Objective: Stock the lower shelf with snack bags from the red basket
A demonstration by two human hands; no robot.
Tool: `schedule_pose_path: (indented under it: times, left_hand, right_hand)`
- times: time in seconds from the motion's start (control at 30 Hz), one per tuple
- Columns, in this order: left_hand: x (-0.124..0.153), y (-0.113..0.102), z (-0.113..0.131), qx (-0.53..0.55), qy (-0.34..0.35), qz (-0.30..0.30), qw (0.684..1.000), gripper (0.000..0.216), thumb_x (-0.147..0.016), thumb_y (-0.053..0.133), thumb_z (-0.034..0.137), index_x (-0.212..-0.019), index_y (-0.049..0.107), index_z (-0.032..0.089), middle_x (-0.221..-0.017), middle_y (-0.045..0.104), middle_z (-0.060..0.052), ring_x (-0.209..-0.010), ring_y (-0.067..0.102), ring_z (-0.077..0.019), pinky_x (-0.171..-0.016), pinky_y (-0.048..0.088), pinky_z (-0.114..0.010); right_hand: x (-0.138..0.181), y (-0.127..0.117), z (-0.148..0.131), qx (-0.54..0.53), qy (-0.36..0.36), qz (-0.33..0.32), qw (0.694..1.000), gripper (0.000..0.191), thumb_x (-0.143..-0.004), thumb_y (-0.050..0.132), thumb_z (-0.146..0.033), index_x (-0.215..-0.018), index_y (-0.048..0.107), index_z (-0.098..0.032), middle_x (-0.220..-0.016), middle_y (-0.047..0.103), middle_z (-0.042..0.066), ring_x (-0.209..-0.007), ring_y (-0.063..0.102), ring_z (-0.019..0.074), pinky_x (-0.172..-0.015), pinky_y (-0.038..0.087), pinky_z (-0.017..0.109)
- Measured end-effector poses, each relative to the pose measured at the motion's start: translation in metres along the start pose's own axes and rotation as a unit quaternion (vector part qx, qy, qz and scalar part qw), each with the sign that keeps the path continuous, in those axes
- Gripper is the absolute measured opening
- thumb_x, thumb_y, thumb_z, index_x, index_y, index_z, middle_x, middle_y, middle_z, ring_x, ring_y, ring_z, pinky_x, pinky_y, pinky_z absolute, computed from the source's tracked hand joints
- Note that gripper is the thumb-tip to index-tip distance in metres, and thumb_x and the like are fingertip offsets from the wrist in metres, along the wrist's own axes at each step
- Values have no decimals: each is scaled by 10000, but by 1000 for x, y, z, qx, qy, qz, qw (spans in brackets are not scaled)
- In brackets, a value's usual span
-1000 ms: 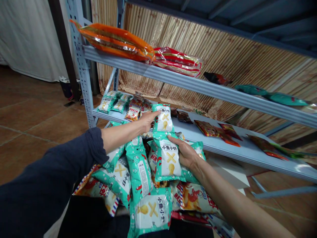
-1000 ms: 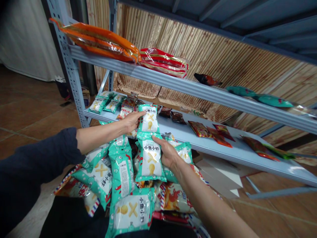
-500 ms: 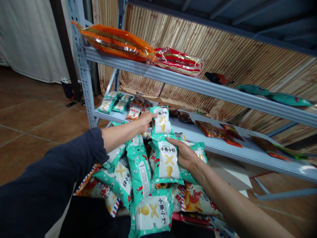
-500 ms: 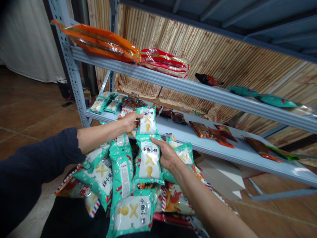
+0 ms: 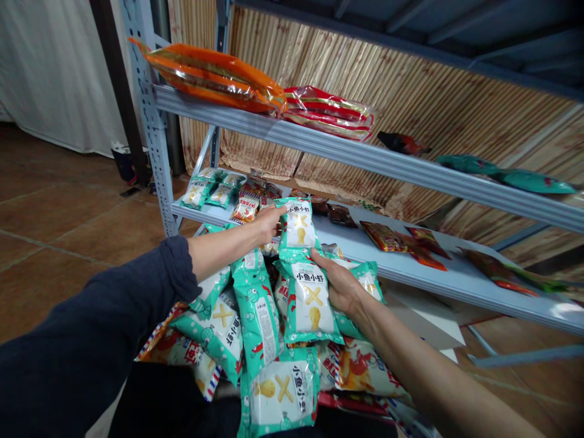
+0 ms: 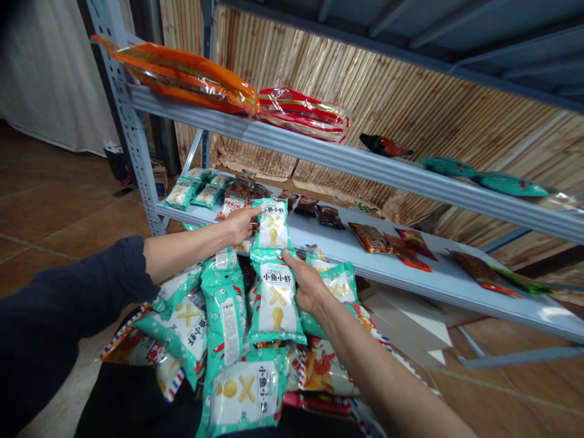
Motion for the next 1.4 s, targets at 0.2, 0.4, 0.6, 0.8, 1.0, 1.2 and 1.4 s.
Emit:
schedule_pose_path:
  times: [0.2, 0.4, 0.6, 0.8, 1.0, 1.2, 1.4]
  left_hand:
    - [-9, -2, 2, 12, 3, -11, 1000, 145, -797, 538, 297, -840, 556, 160, -782, 645, -76, -906, 550, -235, -807, 419, -376]
    - [-6, -6, 10, 10, 13, -21, 1000, 126, -797, 541, 279, -828, 562, 159, -732, 640, -69, -881, 561, -224, -794, 424, -377]
    - [-9, -11, 10, 3, 25, -2, 1000, 100, -783, 554, 256, -823, 576, 167, -761, 647, -57, -860, 568, -206, -770, 444, -346]
    - [-11, -14, 7, 6, 21, -3, 1000, 125, -783, 552, 272, -853, 581, 173, -783, 652, -65, -868, 560, -199, -759, 447, -338]
    - [2, -12, 13, 31, 51, -29, 998, 117, -802, 522, 195, -889, 581, 144, -782, 656, -77, -883, 552, -199, -781, 430, -332]
    - [22, -15, 16, 27, 36, -34, 998, 166, -845, 464, 149, -948, 594, 166, -889, 639, -59, -908, 544, -161, -817, 435, -303]
    - [13, -13, 10, 14, -13, 5, 1000, 275, -860, 455, 320, -1091, 523, 186, -1135, 513, -81, -941, 532, -172, -799, 461, -369]
  right_hand:
    - [-5, -4, 1, -14, -5, 3, 1000, 180, -824, 504, -263, -941, 575, -147, -805, 701, 77, -684, 662, 192, -747, 512, 367]
    - [-8, -6, 3, -13, 11, 3, 1000, 173, -829, 495, -279, -895, 576, -141, -753, 701, 79, -627, 659, 192, -684, 527, 356]
    - [-4, 1, -1, -19, -10, -5, 1000, 127, -825, 501, -214, -896, 581, -145, -772, 701, 69, -659, 658, 180, -726, 521, 345]
    - [-3, 5, -5, -27, -30, -2, 999, 135, -810, 520, -189, -915, 588, -140, -807, 699, 77, -698, 659, 183, -764, 513, 353]
    - [0, 9, -9, -31, -28, 1, 999, 148, -822, 494, -184, -921, 589, -128, -822, 697, 93, -713, 661, 196, -773, 511, 380]
    - [-1, 4, -13, -37, -47, 19, 998, 105, -806, 518, -163, -877, 591, -133, -794, 699, 81, -689, 658, 182, -766, 514, 357]
    - [-3, 2, -13, -35, -56, 18, 998, 94, -794, 535, -152, -865, 594, -132, -800, 698, 83, -694, 657, 183, -765, 515, 357]
Point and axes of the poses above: each hand's wrist, its own x-axis away from the middle knuckle, its own y-axis out of the palm, z = x × y, the point moved 8 cm from there along -x, towards the middle knuckle
